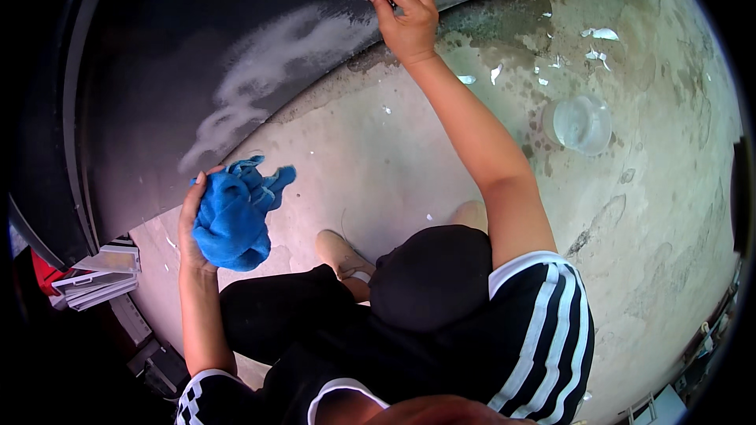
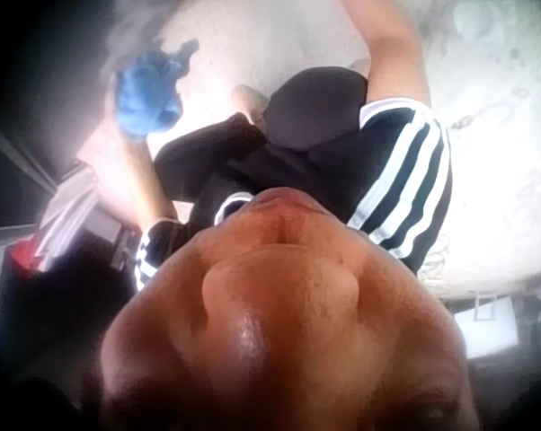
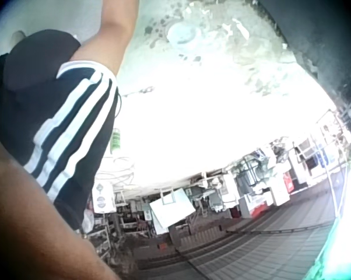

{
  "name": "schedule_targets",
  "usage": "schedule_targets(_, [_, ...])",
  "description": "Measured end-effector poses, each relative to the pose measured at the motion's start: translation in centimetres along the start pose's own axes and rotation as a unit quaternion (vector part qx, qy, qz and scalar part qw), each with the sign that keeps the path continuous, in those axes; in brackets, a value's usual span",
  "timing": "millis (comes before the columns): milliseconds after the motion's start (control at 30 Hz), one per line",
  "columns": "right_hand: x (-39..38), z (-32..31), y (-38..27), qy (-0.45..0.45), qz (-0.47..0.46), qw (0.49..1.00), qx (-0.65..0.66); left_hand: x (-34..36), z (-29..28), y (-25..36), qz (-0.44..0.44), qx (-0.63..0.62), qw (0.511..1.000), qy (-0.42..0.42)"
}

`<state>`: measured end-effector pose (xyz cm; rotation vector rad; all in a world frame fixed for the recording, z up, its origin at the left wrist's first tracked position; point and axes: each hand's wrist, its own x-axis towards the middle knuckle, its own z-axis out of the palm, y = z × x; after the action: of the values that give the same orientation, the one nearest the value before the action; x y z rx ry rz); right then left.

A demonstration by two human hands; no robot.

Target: The person sprays a cleaning agent onto a dark surface and scrubs it with a steel wool pad. They then wipe the area with a blue cloth and repeat the process by spraying and scrubbing again.

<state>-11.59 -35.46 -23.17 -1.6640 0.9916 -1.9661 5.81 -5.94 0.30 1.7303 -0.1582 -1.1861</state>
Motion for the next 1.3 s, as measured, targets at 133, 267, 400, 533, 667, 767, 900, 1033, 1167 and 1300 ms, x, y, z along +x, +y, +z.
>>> schedule_targets(133, [-2.0, -1.4, 2.6, 0.006, 0.079, 0.997, -0.018, 0.2, 0.3, 0.3, 0.004, 0.001, 1.0, -0.014])
schedule_targets(267, [-0.5, -0.6, -0.4, -0.003, 0.073, 0.997, 0.018, -0.1, 0.4, 0.2, -0.002, -0.001, 1.0, -0.022])
schedule_targets(400, [-1.4, -1.0, 1.0, 0.013, 0.094, 0.995, -0.009, 0.2, 0.5, 0.2, -0.001, 0.002, 1.0, -0.021])
schedule_targets(533, [-1.2, -0.9, -0.1, 0.004, 0.111, 0.994, 0.009, -0.1, 0.6, 0.1, -0.012, 0.015, 0.999, -0.037])
schedule_targets(667, [-1.8, -1.5, 2.3, -0.003, 0.118, 0.993, -0.007, 0.3, 0.7, 0.1, 0.001, 0.023, 1.0, -0.02])
schedule_targets(767, [-0.7, -2.5, 4.6, 0.001, 0.111, 0.994, 0.003, 0.0, 1.1, 0.5, -0.01, 0.028, 0.999, -0.038])
schedule_targets(900, [6.2, -1.0, 1.0, 0.189, 0.082, 0.979, 0.004, 0.2, -0.1, 0.2, -0.013, 0.021, 0.999, -0.048])
schedule_targets(1033, [0.2, 1.5, -2.5, -0.029, -0.01, 0.998, 0.048, 1.0, 0.5, -0.2, -0.007, -0.007, 1.0, -0.012])
schedule_targets(1167, [-0.2, 1.4, -1.5, -0.041, 0.043, 0.997, 0.058, 0.3, 1.0, -0.4, -0.023, 0.006, 0.999, -0.021])
schedule_targets(1300, [9.3, -4.4, 7.2, 0.249, 0.134, 0.95, -0.133, -0.7, 0.7, 0.0, -0.007, 0.011, 1.0, -0.026])
